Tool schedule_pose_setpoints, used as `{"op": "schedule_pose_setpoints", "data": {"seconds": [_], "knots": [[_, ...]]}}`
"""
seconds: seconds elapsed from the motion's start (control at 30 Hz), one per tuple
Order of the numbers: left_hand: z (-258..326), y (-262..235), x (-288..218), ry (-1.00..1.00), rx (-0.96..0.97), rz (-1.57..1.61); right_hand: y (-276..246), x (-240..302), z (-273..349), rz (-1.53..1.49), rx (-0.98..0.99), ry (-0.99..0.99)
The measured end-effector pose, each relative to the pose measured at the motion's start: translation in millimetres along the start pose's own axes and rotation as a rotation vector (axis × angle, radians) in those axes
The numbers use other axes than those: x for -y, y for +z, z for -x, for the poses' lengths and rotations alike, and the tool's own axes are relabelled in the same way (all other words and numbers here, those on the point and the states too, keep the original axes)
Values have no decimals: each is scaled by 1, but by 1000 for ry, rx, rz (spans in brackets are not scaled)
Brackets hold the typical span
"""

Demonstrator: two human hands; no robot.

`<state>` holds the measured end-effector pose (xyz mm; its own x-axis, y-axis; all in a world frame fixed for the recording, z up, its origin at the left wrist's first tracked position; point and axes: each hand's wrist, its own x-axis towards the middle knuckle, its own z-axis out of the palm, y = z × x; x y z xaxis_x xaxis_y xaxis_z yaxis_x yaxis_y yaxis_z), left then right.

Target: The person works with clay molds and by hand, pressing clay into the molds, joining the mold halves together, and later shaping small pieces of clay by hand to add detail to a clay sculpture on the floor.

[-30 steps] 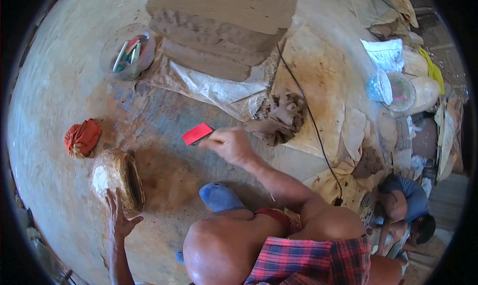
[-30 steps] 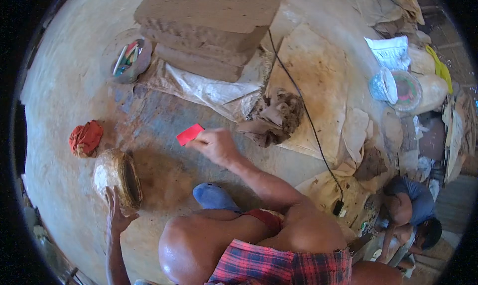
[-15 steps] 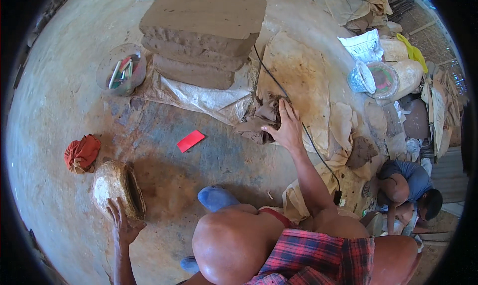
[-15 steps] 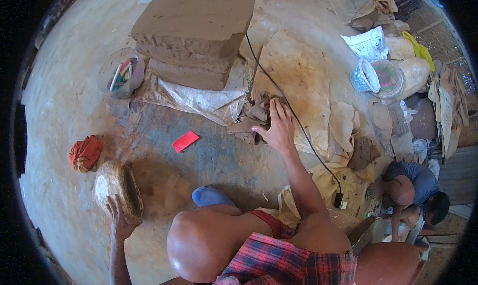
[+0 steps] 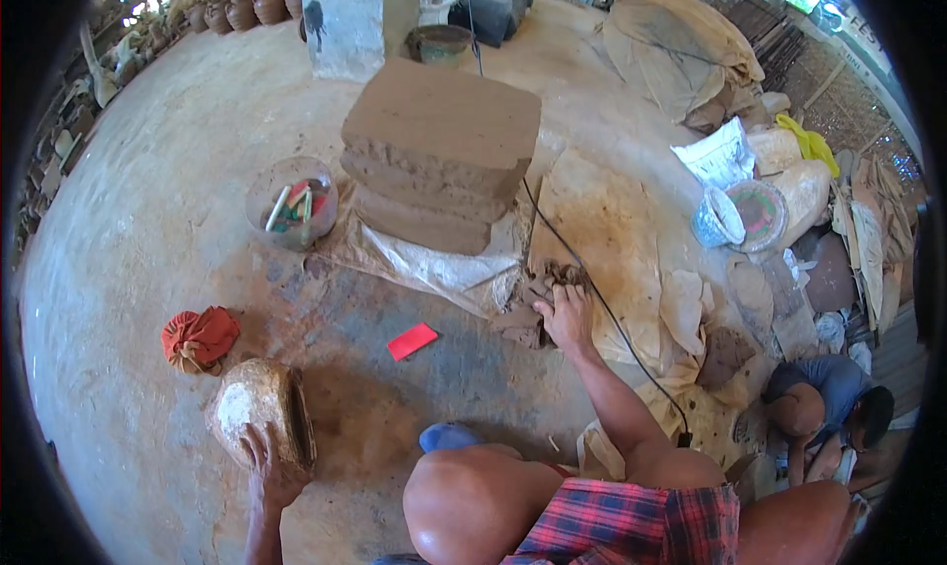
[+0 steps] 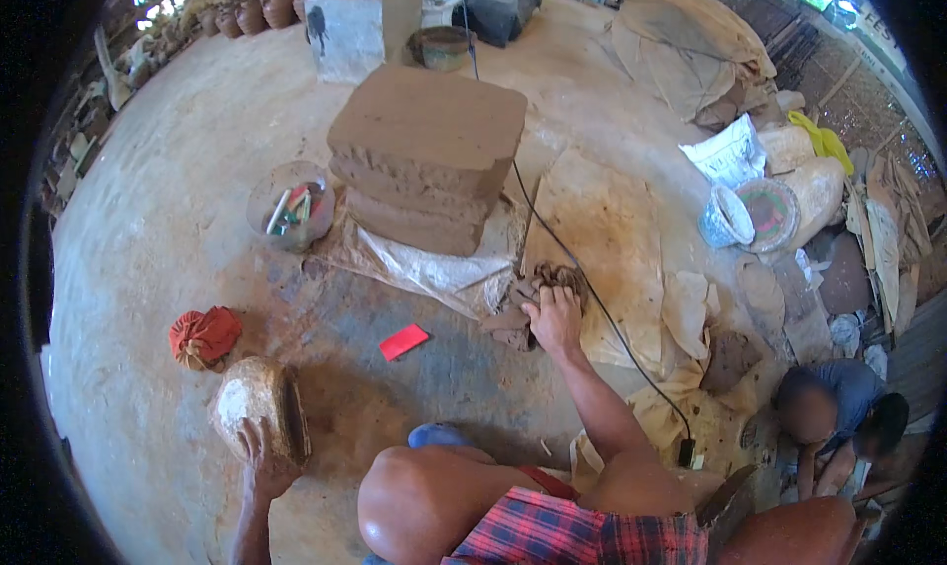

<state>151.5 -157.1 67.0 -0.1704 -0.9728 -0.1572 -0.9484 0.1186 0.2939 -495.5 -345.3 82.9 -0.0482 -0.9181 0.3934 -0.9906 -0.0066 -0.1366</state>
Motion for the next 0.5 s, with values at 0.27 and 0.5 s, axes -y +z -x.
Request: {"op": "schedule_pose_setpoints", "data": {"seconds": [0.27,0.5], "knots": [[0,-13,-6,-137,55,6,11,17,8,142,50,92],[2,-6,-4,-179,87,30,-21,39,3,75,274,439]]}}
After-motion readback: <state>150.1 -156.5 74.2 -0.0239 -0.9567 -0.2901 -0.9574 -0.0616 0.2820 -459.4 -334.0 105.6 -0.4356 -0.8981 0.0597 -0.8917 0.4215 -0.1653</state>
